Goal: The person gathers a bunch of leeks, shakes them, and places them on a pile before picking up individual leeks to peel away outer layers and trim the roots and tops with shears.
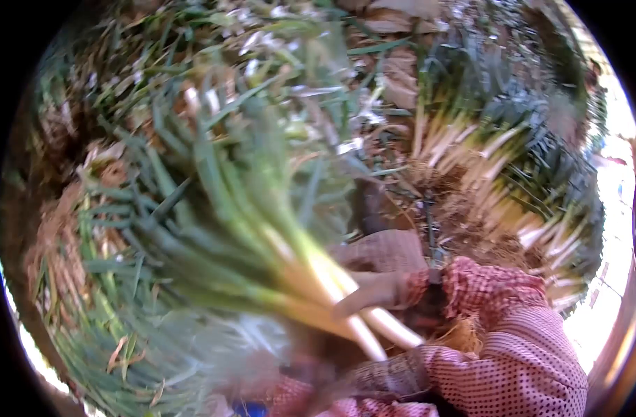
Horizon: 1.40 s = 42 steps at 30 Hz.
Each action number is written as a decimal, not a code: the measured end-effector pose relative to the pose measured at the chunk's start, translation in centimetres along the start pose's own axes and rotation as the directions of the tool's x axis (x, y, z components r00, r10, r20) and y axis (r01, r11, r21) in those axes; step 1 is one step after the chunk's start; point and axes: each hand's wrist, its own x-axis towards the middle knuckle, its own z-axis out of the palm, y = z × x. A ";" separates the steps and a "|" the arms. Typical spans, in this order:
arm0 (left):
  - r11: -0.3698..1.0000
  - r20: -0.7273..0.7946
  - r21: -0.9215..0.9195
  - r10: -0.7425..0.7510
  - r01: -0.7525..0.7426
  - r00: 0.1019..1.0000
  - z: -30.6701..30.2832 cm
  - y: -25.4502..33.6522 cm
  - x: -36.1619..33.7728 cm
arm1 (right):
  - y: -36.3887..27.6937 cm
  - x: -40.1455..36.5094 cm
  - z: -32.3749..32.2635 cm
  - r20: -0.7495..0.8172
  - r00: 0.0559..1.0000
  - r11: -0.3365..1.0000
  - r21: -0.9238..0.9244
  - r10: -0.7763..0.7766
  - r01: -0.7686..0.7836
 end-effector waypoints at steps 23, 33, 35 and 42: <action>-0.268 0.866 0.487 0.027 -0.831 0.499 51.7 5.8 1.8 | -8.1 -27.7 -25.4 -0.146 0.079 0.137 -0.451 -0.986 0.882; 0.204 0.701 0.461 -0.681 -0.864 0.213 60.4 -24.9 2.6 | 15.2 -39.1 -44.5 -0.930 -0.348 0.993 0.121 0.119 0.015; 0.195 0.510 0.721 -0.799 -0.665 0.319 54.3 -23.0 3.5 | 20.9 -35.3 -42.9 -0.971 -0.239 0.999 -0.013 -0.004 0.035; -0.022 0.320 0.940 -0.297 -0.341 0.900 29.6 -10.2 12.3 | 23.5 -22.3 -36.1 -0.816 0.577 0.913 -0.204 0.042 -0.354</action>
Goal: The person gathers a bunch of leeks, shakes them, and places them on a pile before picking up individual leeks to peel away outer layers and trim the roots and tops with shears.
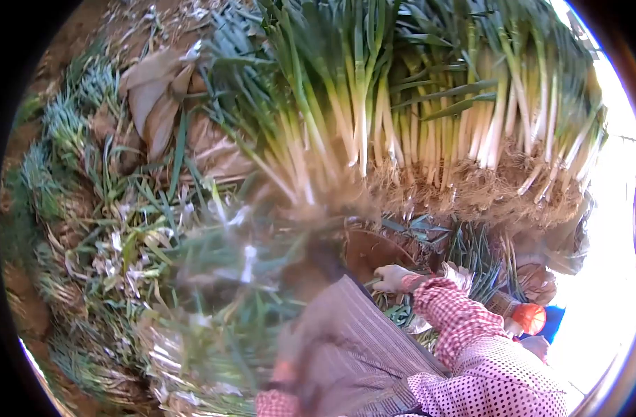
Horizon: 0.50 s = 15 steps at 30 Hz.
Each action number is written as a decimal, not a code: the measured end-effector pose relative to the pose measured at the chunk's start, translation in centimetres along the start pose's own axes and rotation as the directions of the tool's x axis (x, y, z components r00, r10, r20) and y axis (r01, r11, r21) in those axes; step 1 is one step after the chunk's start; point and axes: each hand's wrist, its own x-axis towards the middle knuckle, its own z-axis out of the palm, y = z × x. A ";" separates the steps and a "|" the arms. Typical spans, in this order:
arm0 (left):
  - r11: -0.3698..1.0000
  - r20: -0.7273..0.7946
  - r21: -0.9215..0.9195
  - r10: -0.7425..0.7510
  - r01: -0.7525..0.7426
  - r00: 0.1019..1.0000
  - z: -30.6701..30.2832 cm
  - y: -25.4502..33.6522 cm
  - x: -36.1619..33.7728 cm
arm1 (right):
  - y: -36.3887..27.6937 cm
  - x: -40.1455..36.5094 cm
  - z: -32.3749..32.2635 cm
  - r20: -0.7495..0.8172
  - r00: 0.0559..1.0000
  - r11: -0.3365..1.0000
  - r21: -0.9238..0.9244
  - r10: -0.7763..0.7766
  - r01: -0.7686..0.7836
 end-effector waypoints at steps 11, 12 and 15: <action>0.903 -0.067 0.355 -0.236 0.244 0.969 3.4 3.1 -8.4 | -9.2 17.4 3.1 -0.235 0.953 0.981 -0.013 -0.191 0.193; 0.956 -0.021 0.183 -0.232 0.232 0.973 4.3 -0.7 -8.2 | -9.5 18.0 2.3 -0.251 0.953 0.986 -0.052 -0.168 0.160; 0.944 0.078 -0.274 -0.170 0.185 0.982 8.0 -11.7 -7.9 | -9.8 20.3 -1.5 -0.313 0.936 0.983 -0.138 -0.160 0.121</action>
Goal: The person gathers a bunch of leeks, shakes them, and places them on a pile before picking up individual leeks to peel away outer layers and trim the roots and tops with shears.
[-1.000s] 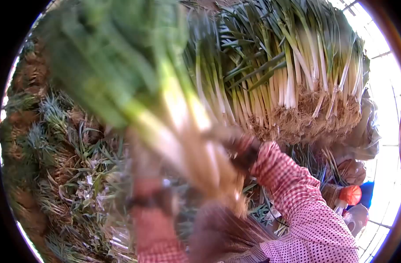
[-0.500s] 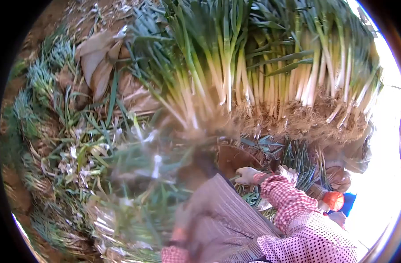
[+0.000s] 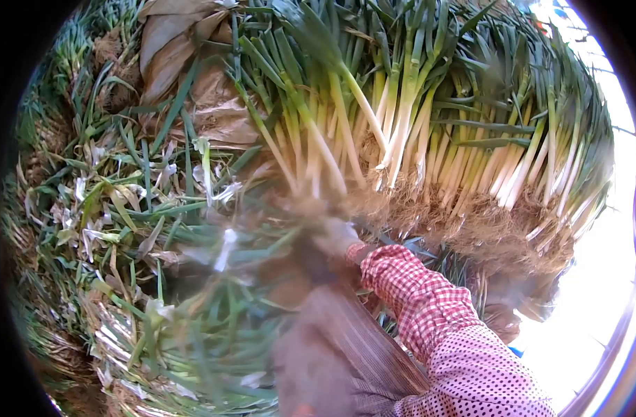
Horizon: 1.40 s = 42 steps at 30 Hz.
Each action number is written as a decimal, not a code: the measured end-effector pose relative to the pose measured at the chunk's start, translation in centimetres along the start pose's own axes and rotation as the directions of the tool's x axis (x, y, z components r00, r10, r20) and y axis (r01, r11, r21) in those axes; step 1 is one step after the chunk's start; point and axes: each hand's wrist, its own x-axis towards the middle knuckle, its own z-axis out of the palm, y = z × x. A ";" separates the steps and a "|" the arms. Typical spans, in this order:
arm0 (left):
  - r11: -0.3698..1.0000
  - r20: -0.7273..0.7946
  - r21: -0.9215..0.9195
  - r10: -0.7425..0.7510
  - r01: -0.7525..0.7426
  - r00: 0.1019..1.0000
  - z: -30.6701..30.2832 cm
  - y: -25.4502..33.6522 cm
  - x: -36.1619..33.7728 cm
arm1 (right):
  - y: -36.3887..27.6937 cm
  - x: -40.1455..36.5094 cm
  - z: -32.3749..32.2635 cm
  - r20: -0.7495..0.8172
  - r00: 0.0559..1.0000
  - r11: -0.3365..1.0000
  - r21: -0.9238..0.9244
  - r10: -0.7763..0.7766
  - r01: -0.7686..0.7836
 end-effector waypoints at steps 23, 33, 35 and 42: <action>0.997 -0.001 -0.016 -0.082 0.082 0.997 6.1 -1.7 -1.0 | 3.9 8.9 11.5 0.375 0.834 0.844 -0.504 0.404 -0.183; 0.937 -0.074 -0.316 -0.181 0.149 0.981 6.7 -3.4 0.1 | -3.8 10.8 14.1 0.179 0.959 0.944 -0.209 -0.220 0.255; 0.918 -0.087 -0.366 -0.199 0.155 0.976 6.9 -3.0 0.1 | -7.7 13.3 15.1 0.142 0.967 0.967 -0.112 -0.211 0.227; 0.784 -0.128 -0.609 -0.246 0.120 0.961 6.3 -1.6 0.2 | -18.1 13.2 16.5 -0.015 0.964 0.933 -0.257 -0.265 0.253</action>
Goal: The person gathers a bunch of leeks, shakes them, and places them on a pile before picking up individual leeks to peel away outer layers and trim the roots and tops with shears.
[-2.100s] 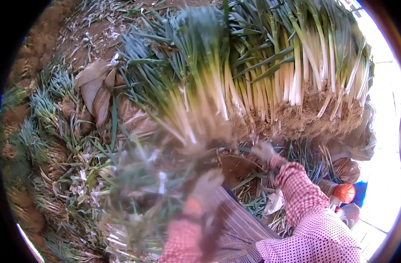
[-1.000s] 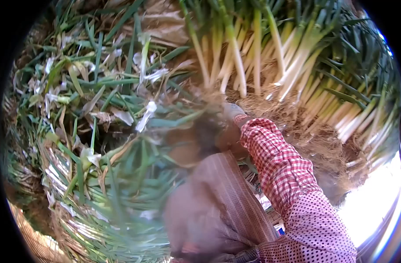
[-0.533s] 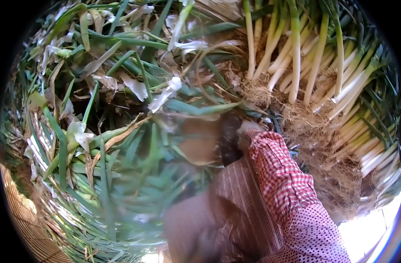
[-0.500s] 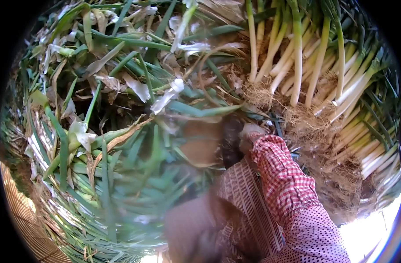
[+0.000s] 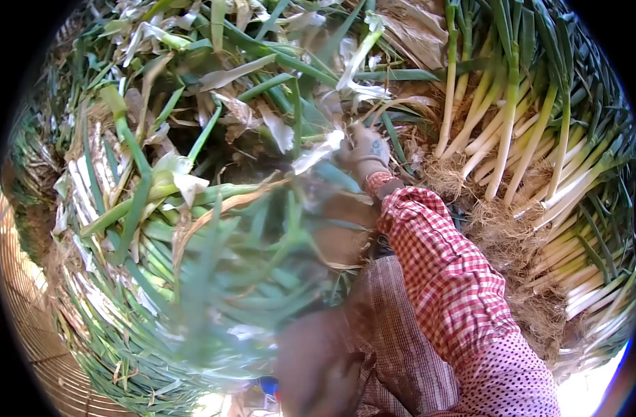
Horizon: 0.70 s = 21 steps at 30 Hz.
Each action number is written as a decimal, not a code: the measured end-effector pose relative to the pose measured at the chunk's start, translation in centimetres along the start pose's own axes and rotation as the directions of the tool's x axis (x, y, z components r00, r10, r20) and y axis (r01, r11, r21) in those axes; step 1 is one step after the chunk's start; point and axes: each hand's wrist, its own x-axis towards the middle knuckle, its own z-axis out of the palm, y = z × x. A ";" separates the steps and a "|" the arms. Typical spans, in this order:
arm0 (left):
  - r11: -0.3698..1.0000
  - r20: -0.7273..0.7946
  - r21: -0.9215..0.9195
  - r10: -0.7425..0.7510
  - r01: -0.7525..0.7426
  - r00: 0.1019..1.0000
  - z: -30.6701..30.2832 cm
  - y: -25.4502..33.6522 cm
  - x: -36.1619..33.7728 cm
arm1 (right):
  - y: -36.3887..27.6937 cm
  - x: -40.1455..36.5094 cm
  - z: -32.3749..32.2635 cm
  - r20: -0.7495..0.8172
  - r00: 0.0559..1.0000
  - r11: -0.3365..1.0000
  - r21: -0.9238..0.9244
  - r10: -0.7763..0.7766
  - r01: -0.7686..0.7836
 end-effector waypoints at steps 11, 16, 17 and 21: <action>0.998 0.001 0.043 0.053 -0.053 0.999 0.8 -3.2 -1.6 | -1.2 -6.7 9.6 0.550 0.835 0.988 -0.144 0.033 0.056; 0.929 0.095 0.309 0.183 -0.204 0.979 0.5 2.4 -2.5 | 1.0 -10.2 6.3 0.412 0.897 0.946 0.324 -0.161 0.021; 0.911 0.086 0.320 0.244 -0.259 0.966 0.5 1.6 -2.3 | -0.3 -9.9 3.8 0.411 0.898 0.958 0.283 -0.157 0.037; 0.840 0.048 0.307 0.456 -0.448 0.889 -0.1 1.3 -3.2 | -9.5 -10.8 -10.6 0.142 0.838 0.757 0.526 -0.527 0.387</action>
